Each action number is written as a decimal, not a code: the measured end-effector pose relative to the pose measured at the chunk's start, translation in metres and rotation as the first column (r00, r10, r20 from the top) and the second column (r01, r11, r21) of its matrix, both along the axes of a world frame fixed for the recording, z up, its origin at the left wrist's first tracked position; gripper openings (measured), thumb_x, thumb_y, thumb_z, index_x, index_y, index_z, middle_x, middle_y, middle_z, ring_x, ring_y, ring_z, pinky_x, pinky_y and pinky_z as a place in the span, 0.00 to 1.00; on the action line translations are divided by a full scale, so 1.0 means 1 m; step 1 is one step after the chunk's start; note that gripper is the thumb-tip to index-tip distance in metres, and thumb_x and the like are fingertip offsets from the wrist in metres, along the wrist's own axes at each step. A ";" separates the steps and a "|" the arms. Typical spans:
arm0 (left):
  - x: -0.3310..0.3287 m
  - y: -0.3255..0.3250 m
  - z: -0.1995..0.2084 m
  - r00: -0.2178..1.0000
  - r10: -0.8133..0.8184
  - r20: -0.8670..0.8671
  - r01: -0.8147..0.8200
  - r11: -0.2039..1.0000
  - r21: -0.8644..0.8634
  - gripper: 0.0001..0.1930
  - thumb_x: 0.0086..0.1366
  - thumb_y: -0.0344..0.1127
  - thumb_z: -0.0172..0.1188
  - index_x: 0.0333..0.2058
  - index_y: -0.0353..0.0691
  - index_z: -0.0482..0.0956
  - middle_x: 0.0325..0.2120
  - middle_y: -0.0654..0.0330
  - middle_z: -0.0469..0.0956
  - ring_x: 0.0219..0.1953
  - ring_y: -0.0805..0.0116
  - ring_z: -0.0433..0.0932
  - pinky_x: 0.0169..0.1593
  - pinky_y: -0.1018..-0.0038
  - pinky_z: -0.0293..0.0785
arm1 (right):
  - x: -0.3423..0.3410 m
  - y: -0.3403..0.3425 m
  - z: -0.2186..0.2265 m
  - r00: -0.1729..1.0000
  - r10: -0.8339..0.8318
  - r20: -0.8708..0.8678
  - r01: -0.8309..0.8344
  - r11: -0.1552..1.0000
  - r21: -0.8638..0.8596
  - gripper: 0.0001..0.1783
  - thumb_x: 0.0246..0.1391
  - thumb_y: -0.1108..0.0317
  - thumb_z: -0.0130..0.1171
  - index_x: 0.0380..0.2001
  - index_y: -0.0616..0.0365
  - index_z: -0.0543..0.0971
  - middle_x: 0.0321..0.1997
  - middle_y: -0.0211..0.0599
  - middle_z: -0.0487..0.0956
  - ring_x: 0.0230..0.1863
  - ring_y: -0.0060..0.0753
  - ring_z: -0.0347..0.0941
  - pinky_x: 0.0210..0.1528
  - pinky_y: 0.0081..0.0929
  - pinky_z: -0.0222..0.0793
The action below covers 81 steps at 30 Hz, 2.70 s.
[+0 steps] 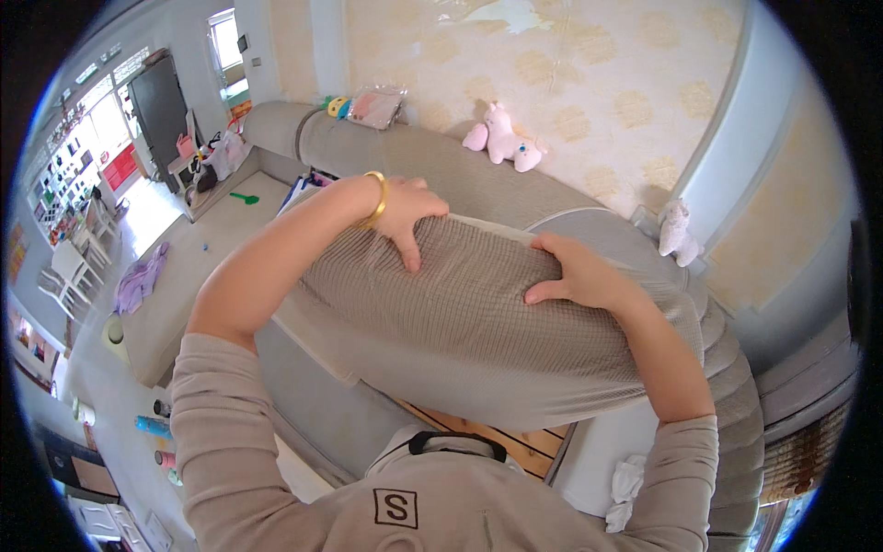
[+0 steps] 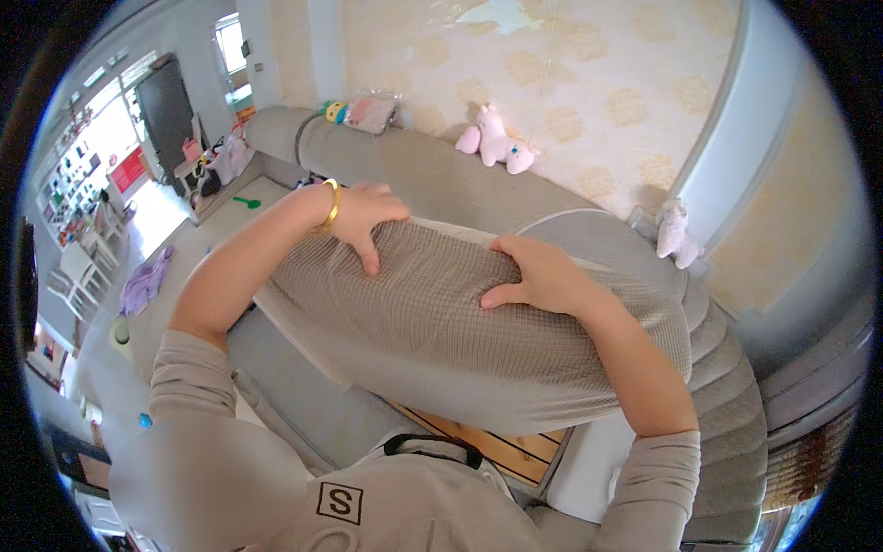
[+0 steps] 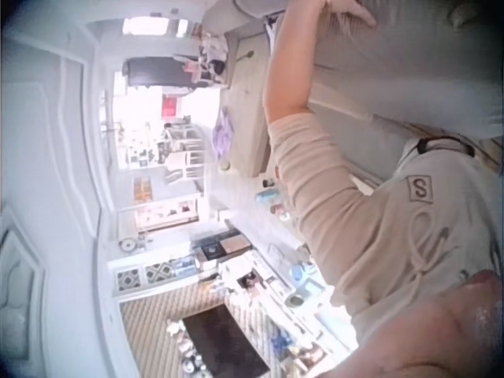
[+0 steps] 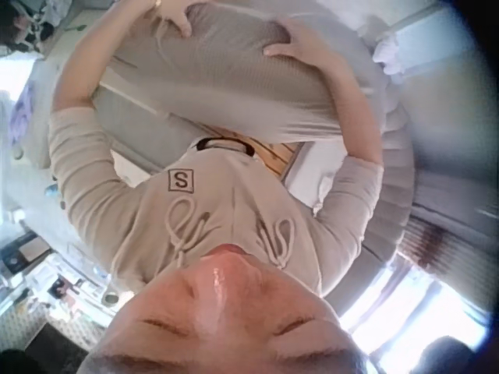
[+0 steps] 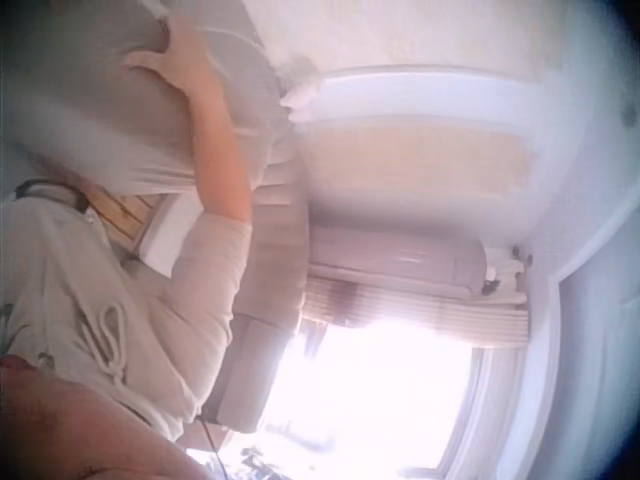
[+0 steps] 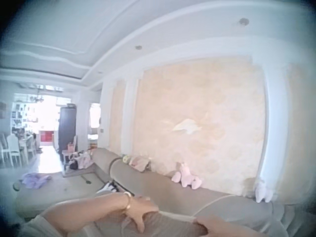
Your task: The person repeatedly folds a large beige textured cushion by hand on a curved sofa. They lift, fold, and smooth the cushion multiple times without using any tools.
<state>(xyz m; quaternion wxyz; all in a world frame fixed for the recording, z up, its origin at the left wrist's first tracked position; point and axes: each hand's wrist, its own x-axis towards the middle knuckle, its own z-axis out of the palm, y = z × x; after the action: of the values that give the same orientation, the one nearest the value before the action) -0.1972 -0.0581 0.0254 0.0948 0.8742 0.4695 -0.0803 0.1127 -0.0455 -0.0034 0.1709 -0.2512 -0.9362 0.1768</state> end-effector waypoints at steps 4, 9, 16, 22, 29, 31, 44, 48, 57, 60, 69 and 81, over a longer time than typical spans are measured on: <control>-0.002 -0.002 0.003 0.999 -0.052 0.005 0.052 0.994 -0.097 0.24 0.47 0.49 0.68 0.35 0.35 0.76 0.30 0.52 0.74 0.37 0.58 0.72 0.42 0.67 0.68 | 0.000 -0.010 0.012 0.976 -0.158 0.149 0.181 0.971 -0.155 0.26 0.45 0.50 0.64 0.38 0.63 0.75 0.37 0.46 0.76 0.36 0.47 0.71 0.40 0.33 0.65; -0.008 0.000 0.002 0.910 0.032 0.414 0.033 0.988 -0.149 0.15 0.58 0.41 0.62 0.32 0.33 0.74 0.18 0.58 0.70 0.24 0.72 0.68 0.32 0.73 0.66 | -0.005 -0.012 0.025 0.964 -0.266 -0.009 0.230 0.849 -0.475 0.19 0.46 0.58 0.65 0.35 0.62 0.76 0.30 0.35 0.77 0.33 0.28 0.69 0.36 0.29 0.64; -0.015 0.022 -0.022 0.881 -0.068 0.468 0.111 0.992 -0.063 0.13 0.59 0.39 0.61 0.33 0.34 0.74 0.24 0.62 0.74 0.28 0.78 0.69 0.33 0.74 0.67 | -0.086 -0.039 0.053 0.935 -0.011 0.354 0.161 0.904 -0.397 0.28 0.39 0.59 0.68 0.43 0.65 0.76 0.44 0.42 0.78 0.45 0.36 0.73 0.46 0.29 0.66; -0.045 0.009 0.013 0.923 -0.100 0.370 0.267 0.862 -0.431 0.19 0.54 0.42 0.66 0.36 0.32 0.76 0.28 0.57 0.79 0.32 0.72 0.76 0.36 0.72 0.71 | -0.085 -0.023 0.049 0.917 -0.158 0.366 0.334 0.805 -0.491 0.25 0.41 0.63 0.68 0.42 0.66 0.76 0.38 0.36 0.79 0.41 0.29 0.73 0.45 0.26 0.66; -0.043 0.017 0.010 0.937 -0.271 0.220 0.314 0.930 -0.190 0.16 0.57 0.43 0.62 0.29 0.33 0.75 0.23 0.53 0.77 0.26 0.66 0.75 0.33 0.69 0.69 | -0.086 -0.032 0.038 0.905 -0.369 0.213 0.419 0.680 -0.601 0.16 0.54 0.65 0.58 0.41 0.66 0.76 0.34 0.30 0.78 0.34 0.21 0.70 0.39 0.23 0.67; -0.037 0.015 0.005 0.910 -0.291 0.297 0.325 0.943 -0.072 0.15 0.59 0.42 0.60 0.28 0.33 0.74 0.22 0.51 0.76 0.25 0.64 0.73 0.31 0.69 0.67 | -0.080 -0.033 0.030 0.901 -0.400 0.166 0.412 0.675 -0.612 0.16 0.55 0.63 0.57 0.41 0.66 0.77 0.33 0.31 0.78 0.33 0.21 0.70 0.38 0.24 0.67; -0.048 0.017 -0.004 0.829 -0.134 0.543 0.335 0.896 -0.290 0.19 0.52 0.42 0.66 0.36 0.32 0.77 0.30 0.52 0.80 0.32 0.66 0.78 0.37 0.69 0.71 | -0.105 -0.066 0.050 0.864 -0.184 0.469 0.340 0.900 -0.272 0.17 0.45 0.60 0.64 0.37 0.59 0.78 0.36 0.48 0.79 0.41 0.50 0.74 0.43 0.38 0.67; -0.055 0.011 0.002 0.870 -0.263 0.417 0.437 0.804 -0.403 0.24 0.44 0.44 0.73 0.36 0.34 0.78 0.29 0.56 0.80 0.32 0.72 0.77 0.36 0.74 0.70 | -0.094 -0.057 0.030 0.942 -0.268 0.200 0.317 0.908 -0.276 0.16 0.45 0.68 0.64 0.38 0.62 0.76 0.31 0.42 0.79 0.32 0.38 0.75 0.38 0.29 0.68; -0.054 0.005 -0.020 0.512 -0.210 0.833 0.473 0.878 -0.070 0.12 0.55 0.32 0.64 0.36 0.33 0.75 0.29 0.56 0.78 0.31 0.69 0.75 0.38 0.73 0.69 | -0.097 -0.080 0.031 0.914 -0.391 -0.103 0.372 0.913 -0.168 0.15 0.48 0.63 0.61 0.37 0.60 0.74 0.31 0.49 0.76 0.35 0.53 0.72 0.37 0.38 0.66; -0.050 0.006 -0.021 0.552 -0.272 0.788 0.409 0.912 0.029 0.09 0.55 0.29 0.63 0.33 0.34 0.73 0.26 0.56 0.76 0.30 0.70 0.73 0.38 0.74 0.68 | -0.097 -0.071 0.058 0.948 -0.217 0.233 0.283 0.910 -0.303 0.17 0.47 0.60 0.62 0.34 0.62 0.74 0.30 0.49 0.77 0.36 0.53 0.73 0.37 0.39 0.66; -0.046 0.005 -0.033 0.507 -0.257 0.823 0.230 0.960 0.158 0.11 0.53 0.26 0.61 0.24 0.36 0.65 0.19 0.58 0.69 0.23 0.72 0.66 0.30 0.75 0.64 | -0.122 -0.098 0.024 0.776 -0.324 0.541 0.302 0.944 0.131 0.16 0.44 0.64 0.59 0.36 0.61 0.73 0.29 0.51 0.77 0.37 0.50 0.75 0.37 0.43 0.69; -0.050 0.003 -0.001 0.790 -0.106 0.604 0.436 0.790 -0.431 0.21 0.47 0.42 0.72 0.35 0.37 0.75 0.28 0.56 0.78 0.32 0.66 0.77 0.35 0.75 0.69 | -0.102 -0.076 0.000 0.974 -0.225 0.021 0.224 0.947 -0.230 0.15 0.45 0.79 0.48 0.40 0.61 0.68 0.34 0.58 0.75 0.39 0.62 0.71 0.40 0.48 0.65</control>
<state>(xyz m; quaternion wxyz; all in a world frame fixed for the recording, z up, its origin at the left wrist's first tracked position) -0.2472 -0.0549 0.0242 0.4593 0.8544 0.2413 0.0297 0.0109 -0.1216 -0.0032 0.1619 -0.3737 -0.8741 0.2646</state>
